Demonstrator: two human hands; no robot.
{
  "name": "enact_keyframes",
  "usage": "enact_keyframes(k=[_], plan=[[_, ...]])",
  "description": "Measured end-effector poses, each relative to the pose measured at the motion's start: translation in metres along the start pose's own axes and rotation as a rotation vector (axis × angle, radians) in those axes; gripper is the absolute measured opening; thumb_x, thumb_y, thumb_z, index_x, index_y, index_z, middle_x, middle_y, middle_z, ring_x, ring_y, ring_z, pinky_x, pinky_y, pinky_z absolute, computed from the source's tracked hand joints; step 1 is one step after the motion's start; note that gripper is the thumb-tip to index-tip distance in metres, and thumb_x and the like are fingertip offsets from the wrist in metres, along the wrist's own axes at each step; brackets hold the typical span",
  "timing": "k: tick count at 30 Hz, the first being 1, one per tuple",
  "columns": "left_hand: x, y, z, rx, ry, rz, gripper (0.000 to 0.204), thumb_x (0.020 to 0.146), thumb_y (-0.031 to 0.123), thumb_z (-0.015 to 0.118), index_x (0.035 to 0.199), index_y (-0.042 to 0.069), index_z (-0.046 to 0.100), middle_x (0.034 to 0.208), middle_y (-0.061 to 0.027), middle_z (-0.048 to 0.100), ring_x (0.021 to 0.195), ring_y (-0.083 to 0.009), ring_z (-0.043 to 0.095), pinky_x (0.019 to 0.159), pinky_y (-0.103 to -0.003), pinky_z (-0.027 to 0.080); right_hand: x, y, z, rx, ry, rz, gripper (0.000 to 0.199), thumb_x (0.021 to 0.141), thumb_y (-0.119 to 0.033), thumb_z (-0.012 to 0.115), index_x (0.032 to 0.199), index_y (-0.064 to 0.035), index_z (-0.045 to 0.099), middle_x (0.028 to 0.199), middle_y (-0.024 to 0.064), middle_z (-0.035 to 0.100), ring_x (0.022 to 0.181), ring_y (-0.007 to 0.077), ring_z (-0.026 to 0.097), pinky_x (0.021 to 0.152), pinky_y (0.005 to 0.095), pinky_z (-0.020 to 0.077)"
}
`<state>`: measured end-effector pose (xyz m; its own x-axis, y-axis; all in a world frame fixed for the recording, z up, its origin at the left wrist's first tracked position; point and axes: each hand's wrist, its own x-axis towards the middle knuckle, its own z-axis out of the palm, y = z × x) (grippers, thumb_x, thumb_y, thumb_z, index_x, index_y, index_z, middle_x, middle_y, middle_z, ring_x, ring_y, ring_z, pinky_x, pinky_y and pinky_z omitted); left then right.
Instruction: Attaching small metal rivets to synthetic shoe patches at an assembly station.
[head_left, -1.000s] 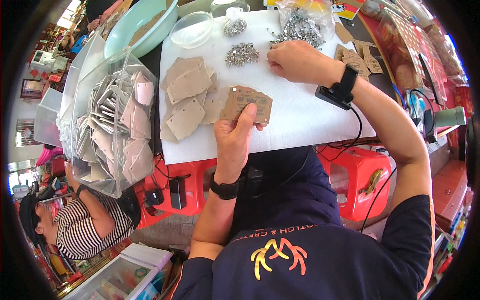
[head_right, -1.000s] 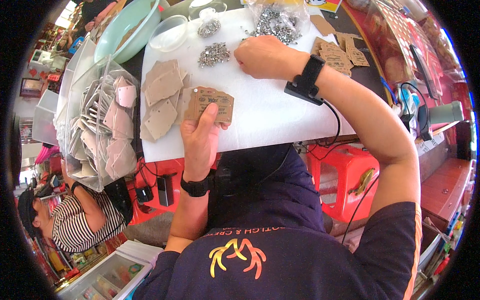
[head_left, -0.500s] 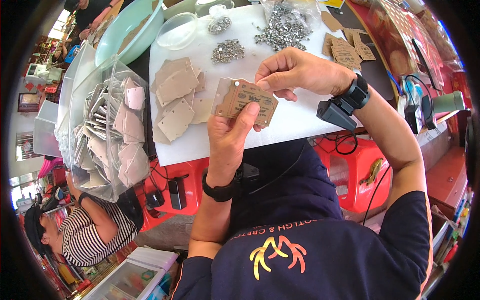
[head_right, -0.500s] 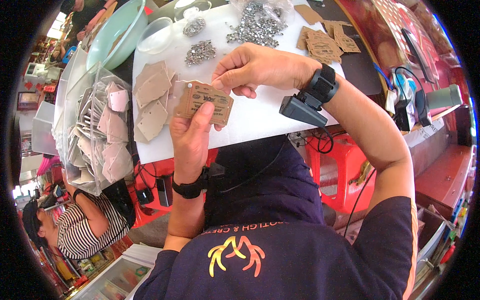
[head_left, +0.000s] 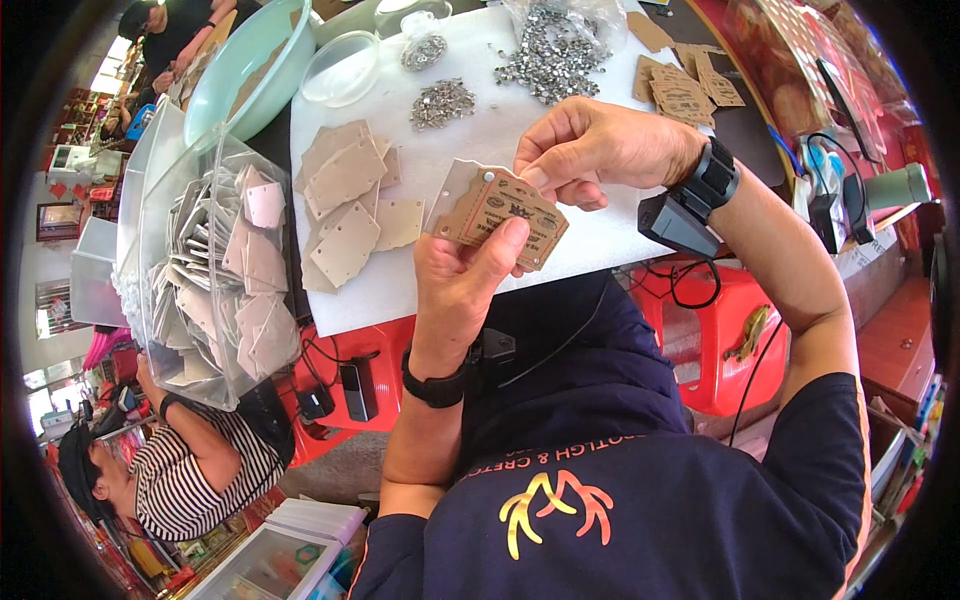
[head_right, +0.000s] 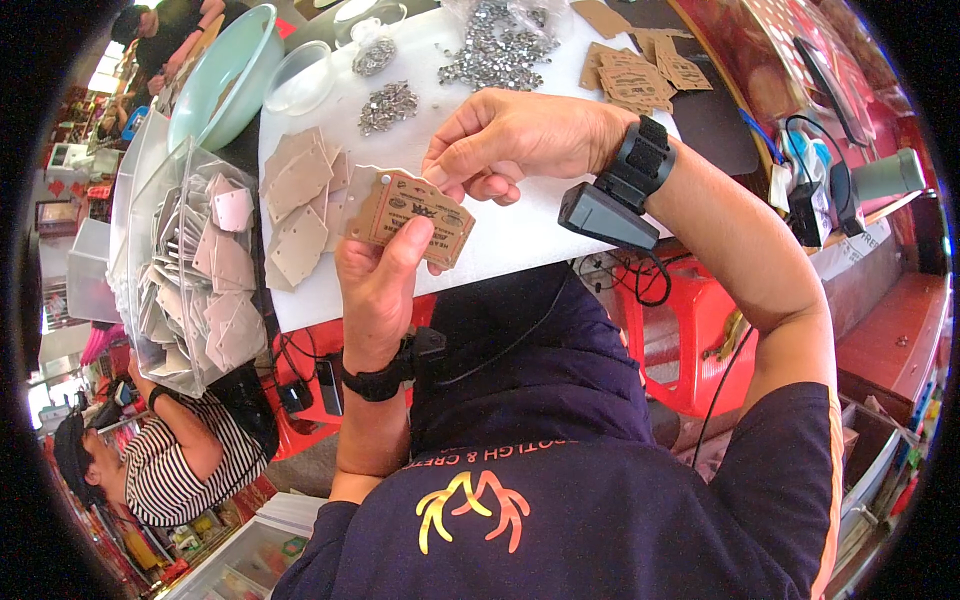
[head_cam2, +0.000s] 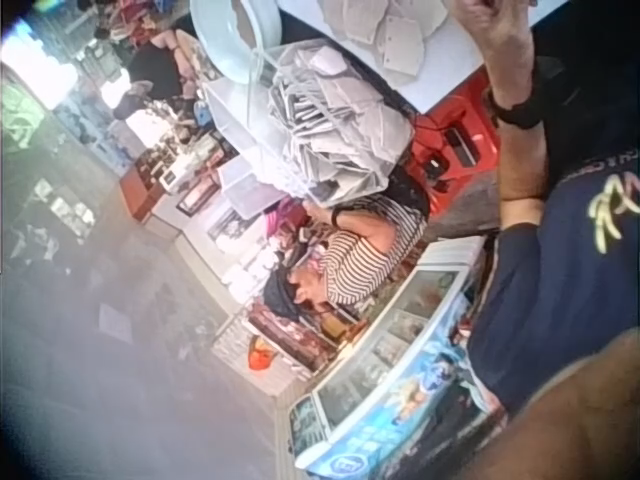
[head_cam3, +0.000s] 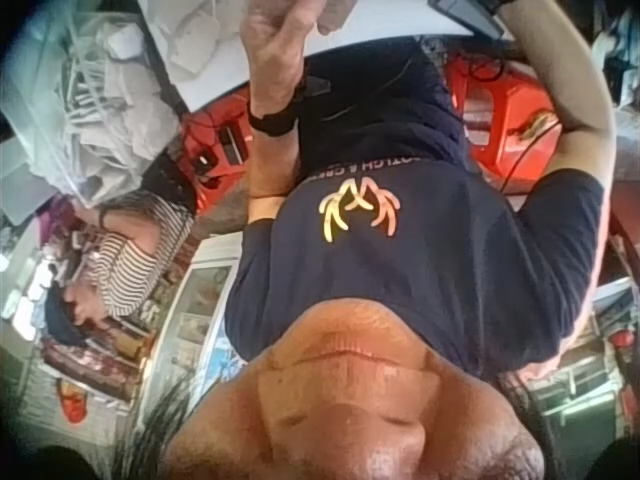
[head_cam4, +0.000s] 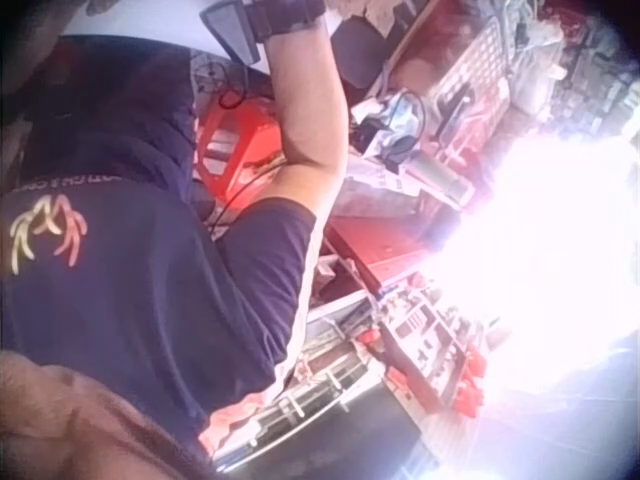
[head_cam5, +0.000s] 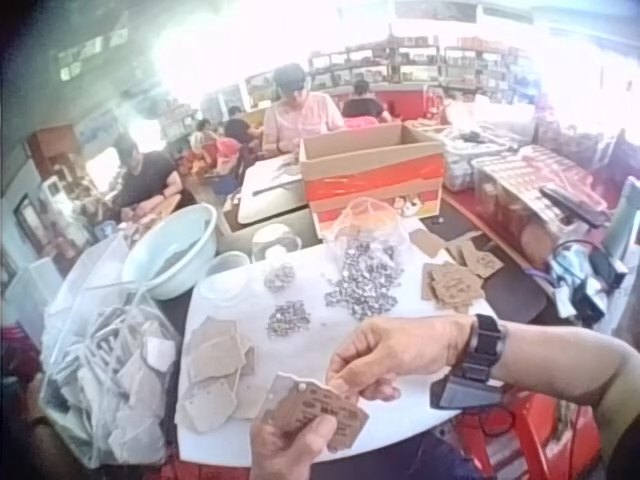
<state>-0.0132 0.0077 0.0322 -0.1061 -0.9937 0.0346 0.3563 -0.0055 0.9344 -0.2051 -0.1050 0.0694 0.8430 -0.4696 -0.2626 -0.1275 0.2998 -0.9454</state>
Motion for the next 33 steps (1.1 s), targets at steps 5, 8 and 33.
enact_keyframes(k=[5, 8, 33], plan=[[0.001, -0.001, -0.001, -0.001, 0.008, 0.002, 0.024, 0.092, 0.01, 0.065, 0.114, 0.0, 0.061, 0.088, -0.0035, 0.066, 0.073, -0.0081, 0.061, 0.059, -0.023, 0.048, -0.001, 0.002, 0.004, 0.028, 0.061, -0.023, 0.018, 0.091, -0.015, 0.063, 0.094, 0.0017, 0.066, 0.071, 0.0009, 0.062, 0.052, 0.0042, 0.053, 0.046, 0.0209, 0.0431], [0.001, -0.003, -0.004, 0.037, 0.008, 0.014, 0.029, 0.092, 0.01, 0.06, 0.12, 0.002, 0.059, 0.106, -0.0124, 0.068, 0.084, -0.0119, 0.063, 0.059, -0.025, 0.044, -0.004, -0.002, 0.012, 0.0, 0.11, -0.021, 0.02, 0.091, -0.017, 0.063, 0.098, 0.0016, 0.065, 0.071, -0.0003, 0.061, 0.053, 0.0044, 0.054, 0.048, 0.0208, 0.0447], [0.017, -0.005, -0.004, -0.154, -0.041, -0.043, 0.025, 0.093, 0.016, 0.058, 0.115, 0.006, 0.06, 0.096, -0.0029, 0.066, 0.081, -0.0093, 0.06, 0.064, -0.024, 0.044, -0.003, 0.009, 0.006, -0.055, 0.101, -0.171, 0.026, 0.094, -0.017, 0.062, 0.11, 0.003, 0.065, 0.08, 0.0019, 0.063, 0.07, 0.0076, 0.06, 0.057, 0.0259, 0.0575]])
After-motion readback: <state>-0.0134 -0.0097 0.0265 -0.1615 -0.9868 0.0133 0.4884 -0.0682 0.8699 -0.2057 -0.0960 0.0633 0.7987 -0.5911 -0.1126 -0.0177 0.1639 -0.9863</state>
